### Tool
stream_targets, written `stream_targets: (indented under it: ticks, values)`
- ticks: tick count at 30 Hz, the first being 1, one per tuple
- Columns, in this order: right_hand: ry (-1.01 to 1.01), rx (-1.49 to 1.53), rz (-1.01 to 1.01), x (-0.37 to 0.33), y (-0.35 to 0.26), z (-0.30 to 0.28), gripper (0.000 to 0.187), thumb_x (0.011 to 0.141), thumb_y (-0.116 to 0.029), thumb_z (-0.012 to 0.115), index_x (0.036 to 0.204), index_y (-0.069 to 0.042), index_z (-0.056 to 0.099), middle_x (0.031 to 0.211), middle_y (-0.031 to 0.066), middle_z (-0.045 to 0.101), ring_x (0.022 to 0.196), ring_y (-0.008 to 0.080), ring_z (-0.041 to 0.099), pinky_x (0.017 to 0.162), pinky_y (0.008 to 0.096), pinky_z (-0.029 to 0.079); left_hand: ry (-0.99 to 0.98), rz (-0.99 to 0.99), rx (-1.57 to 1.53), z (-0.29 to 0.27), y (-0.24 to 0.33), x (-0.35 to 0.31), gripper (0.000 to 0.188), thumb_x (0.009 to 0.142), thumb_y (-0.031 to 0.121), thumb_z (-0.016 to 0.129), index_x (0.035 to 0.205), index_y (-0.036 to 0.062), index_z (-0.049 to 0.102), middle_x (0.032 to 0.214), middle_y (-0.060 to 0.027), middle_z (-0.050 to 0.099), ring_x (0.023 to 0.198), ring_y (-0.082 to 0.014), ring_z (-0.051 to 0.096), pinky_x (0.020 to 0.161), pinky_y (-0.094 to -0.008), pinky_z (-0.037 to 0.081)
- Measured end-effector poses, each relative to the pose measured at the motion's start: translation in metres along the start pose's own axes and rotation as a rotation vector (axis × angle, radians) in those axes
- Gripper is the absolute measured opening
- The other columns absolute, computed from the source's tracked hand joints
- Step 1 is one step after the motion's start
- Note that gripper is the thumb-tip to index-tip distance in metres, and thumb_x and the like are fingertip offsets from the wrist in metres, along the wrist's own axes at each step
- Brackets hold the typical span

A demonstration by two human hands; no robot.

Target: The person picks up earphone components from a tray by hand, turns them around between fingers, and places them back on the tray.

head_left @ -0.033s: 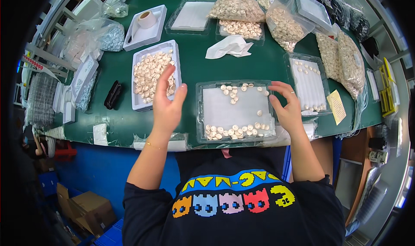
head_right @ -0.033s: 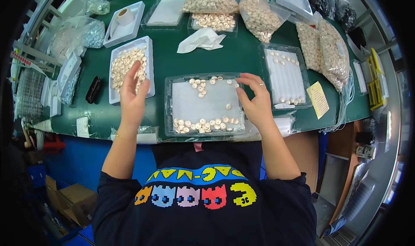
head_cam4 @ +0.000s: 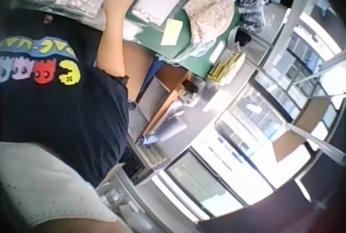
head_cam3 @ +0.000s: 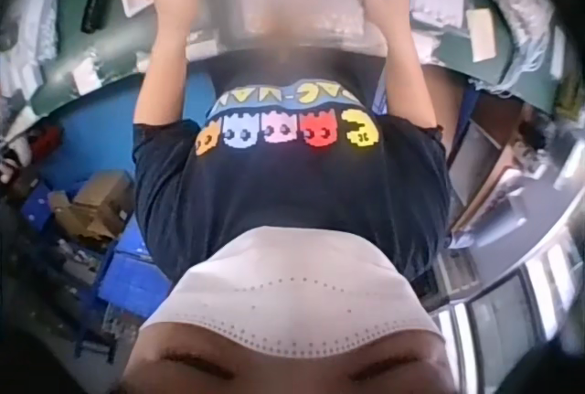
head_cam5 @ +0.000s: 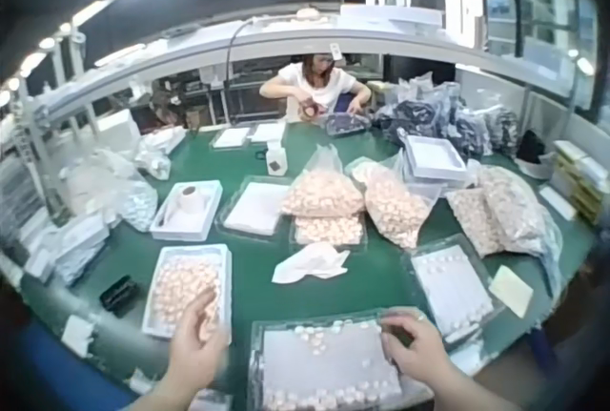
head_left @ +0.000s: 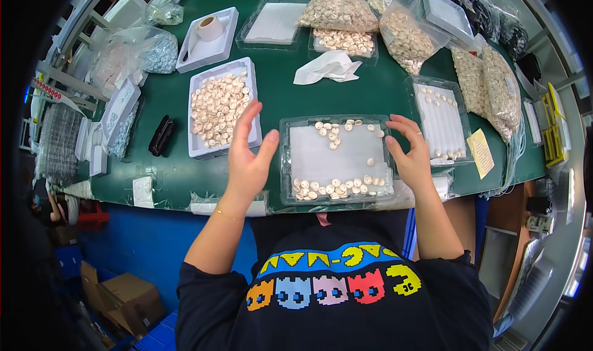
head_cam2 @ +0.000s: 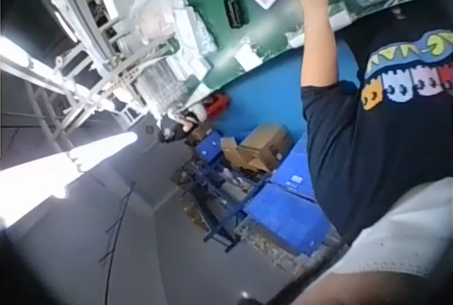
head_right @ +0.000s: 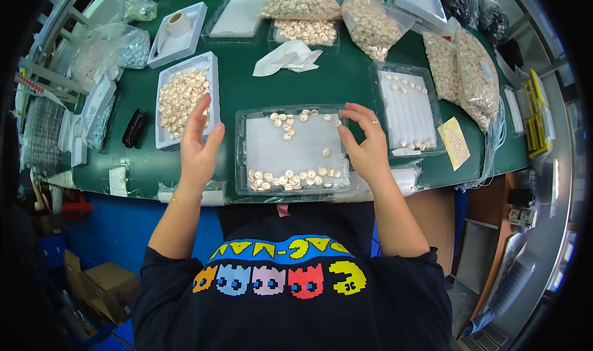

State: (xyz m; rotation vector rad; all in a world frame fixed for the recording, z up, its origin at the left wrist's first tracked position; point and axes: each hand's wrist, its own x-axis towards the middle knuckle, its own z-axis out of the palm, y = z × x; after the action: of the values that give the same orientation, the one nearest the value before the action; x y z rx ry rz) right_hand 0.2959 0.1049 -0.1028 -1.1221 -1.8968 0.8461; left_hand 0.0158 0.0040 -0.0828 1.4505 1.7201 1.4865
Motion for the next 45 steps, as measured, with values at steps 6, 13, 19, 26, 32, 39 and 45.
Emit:
stream_targets:
  ticks: [6, 13, 19, 26, 32, 39, 45]
  values:
    - [-0.095, 0.391, 0.166, -0.020, 0.010, 0.013, 0.038, 0.087, -0.017, 0.055, 0.121, -0.003, 0.050, 0.137, 0.0130, 0.038, 0.127, 0.0259, 0.035, 0.104, 0.0349, 0.026, -0.190, -0.089, -0.214, 0.032, -0.022, -0.048, 0.067, 0.087, 0.024, 0.056, 0.136, -0.0041, 0.022, 0.145, -0.0198, 0.020, 0.135, -0.0293, 0.019, 0.109, -0.0374, 0.015]
    - [-0.030, 0.742, 0.420, -0.014, 0.002, 0.002, 0.045, 0.091, -0.021, 0.048, 0.131, -0.001, 0.040, 0.139, 0.0121, 0.037, 0.132, 0.0225, 0.028, 0.107, 0.0334, 0.020, -0.077, -0.279, -0.650, 0.040, 0.024, -0.023, 0.073, 0.088, 0.024, 0.055, 0.139, -0.0042, 0.011, 0.146, -0.0214, 0.011, 0.136, -0.0264, 0.011, 0.109, -0.0348, 0.011]
    - [0.010, 0.832, 0.596, 0.003, -0.005, -0.018, 0.043, 0.091, -0.018, 0.048, 0.129, 0.001, 0.042, 0.134, 0.0135, 0.041, 0.129, 0.0208, 0.032, 0.105, 0.0297, 0.023, -0.032, -0.524, -0.905, 0.032, 0.061, 0.017, 0.079, 0.086, 0.020, 0.055, 0.140, -0.0041, 0.003, 0.143, -0.0246, 0.015, 0.135, -0.0251, 0.016, 0.109, -0.0331, 0.013]
    - [-0.046, 0.795, 0.597, 0.013, -0.032, -0.015, 0.047, 0.087, -0.012, 0.050, 0.130, 0.001, 0.040, 0.137, 0.0156, 0.038, 0.130, 0.0219, 0.031, 0.106, 0.0303, 0.021, 0.060, -0.580, -0.858, 0.030, 0.026, -0.002, 0.068, 0.089, 0.021, 0.049, 0.140, -0.0025, 0.011, 0.140, -0.0234, 0.025, 0.131, -0.0275, 0.025, 0.108, -0.0348, 0.018]
    - [-0.144, 0.648, 0.293, 0.024, -0.070, -0.005, 0.044, 0.084, -0.007, 0.053, 0.127, -0.001, 0.044, 0.138, 0.0166, 0.035, 0.133, 0.0225, 0.023, 0.106, 0.0332, 0.019, 0.036, -0.476, -0.813, 0.028, -0.009, -0.018, 0.061, 0.092, 0.024, 0.046, 0.139, -0.0029, 0.016, 0.141, -0.0227, 0.025, 0.132, -0.0266, 0.025, 0.109, -0.0350, 0.018]
    - [-0.175, 0.649, 0.375, 0.031, -0.056, 0.002, 0.045, 0.082, -0.007, 0.054, 0.126, -0.003, 0.045, 0.139, 0.0187, 0.034, 0.136, 0.0244, 0.018, 0.107, 0.0336, 0.014, 0.024, -0.360, -0.650, 0.032, -0.020, -0.020, 0.055, 0.095, 0.024, 0.043, 0.137, -0.0035, 0.022, 0.143, -0.0208, 0.023, 0.133, -0.0269, 0.023, 0.110, -0.0366, 0.017]
    - [-0.182, 0.505, 0.267, 0.014, -0.032, 0.009, 0.037, 0.082, -0.006, 0.054, 0.119, -0.006, 0.051, 0.140, 0.0186, 0.033, 0.136, 0.0257, 0.019, 0.107, 0.0355, 0.016, -0.028, -0.376, -0.505, 0.030, -0.009, -0.027, 0.055, 0.093, 0.024, 0.046, 0.137, -0.0023, 0.025, 0.143, -0.0175, 0.025, 0.133, -0.0270, 0.023, 0.108, -0.0353, 0.019]
